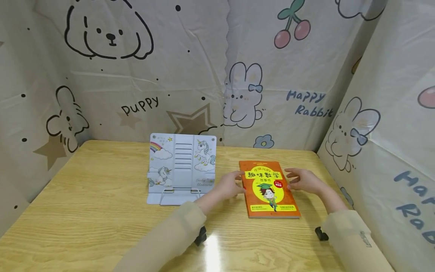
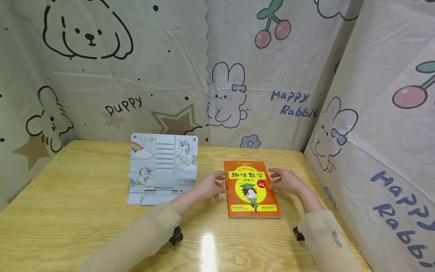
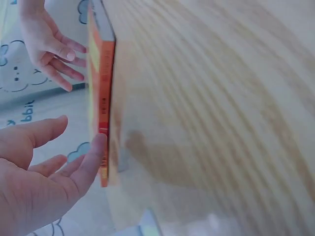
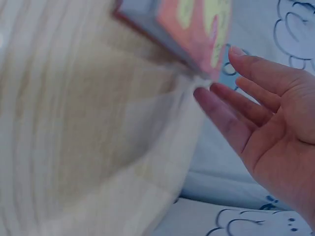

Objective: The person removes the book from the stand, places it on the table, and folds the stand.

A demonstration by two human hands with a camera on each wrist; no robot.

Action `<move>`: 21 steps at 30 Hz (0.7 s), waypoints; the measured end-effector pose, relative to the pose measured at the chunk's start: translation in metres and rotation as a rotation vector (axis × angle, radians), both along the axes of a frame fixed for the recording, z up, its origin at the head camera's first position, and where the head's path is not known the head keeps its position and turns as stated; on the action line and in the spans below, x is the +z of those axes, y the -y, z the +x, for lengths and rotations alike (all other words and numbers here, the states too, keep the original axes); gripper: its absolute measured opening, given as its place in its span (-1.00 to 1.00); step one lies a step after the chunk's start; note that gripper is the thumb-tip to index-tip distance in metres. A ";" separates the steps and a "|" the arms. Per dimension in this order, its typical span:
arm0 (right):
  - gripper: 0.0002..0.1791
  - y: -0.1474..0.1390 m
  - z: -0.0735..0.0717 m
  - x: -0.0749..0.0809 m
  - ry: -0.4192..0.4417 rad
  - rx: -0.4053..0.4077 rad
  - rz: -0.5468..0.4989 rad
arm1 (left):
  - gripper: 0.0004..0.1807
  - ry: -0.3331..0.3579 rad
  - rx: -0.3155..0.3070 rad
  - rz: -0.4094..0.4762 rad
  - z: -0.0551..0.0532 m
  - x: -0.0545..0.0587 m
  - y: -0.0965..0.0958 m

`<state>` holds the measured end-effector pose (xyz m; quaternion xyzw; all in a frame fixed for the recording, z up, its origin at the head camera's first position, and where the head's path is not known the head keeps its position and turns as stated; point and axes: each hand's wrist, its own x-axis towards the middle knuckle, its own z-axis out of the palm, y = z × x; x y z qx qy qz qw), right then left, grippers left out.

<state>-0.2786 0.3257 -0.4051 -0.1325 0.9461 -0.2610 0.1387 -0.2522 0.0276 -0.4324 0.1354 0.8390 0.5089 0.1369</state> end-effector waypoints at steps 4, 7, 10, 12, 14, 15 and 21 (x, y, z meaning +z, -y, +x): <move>-0.29 0.006 0.004 0.011 -0.065 0.006 0.028 | -0.29 -0.036 -0.011 -0.012 0.002 0.008 0.007; -0.30 0.014 0.007 0.019 -0.080 0.003 0.018 | -0.31 -0.050 -0.017 -0.029 0.005 0.017 0.013; -0.31 0.026 0.012 0.027 -0.095 -0.001 0.009 | -0.33 -0.061 -0.039 -0.050 0.010 0.027 0.019; -0.32 0.034 0.016 0.033 -0.109 -0.003 0.000 | -0.34 -0.076 -0.057 -0.073 0.014 0.033 0.024; -0.33 0.043 0.021 0.038 -0.129 -0.004 -0.014 | -0.36 -0.096 -0.069 -0.102 0.018 0.039 0.028; -0.33 0.047 0.023 0.040 -0.137 -0.007 -0.024 | -0.36 -0.109 -0.074 -0.112 0.020 0.042 0.030; -0.33 0.070 0.034 0.052 -0.182 -0.031 -0.088 | -0.36 -0.185 -0.077 -0.156 0.030 0.059 0.044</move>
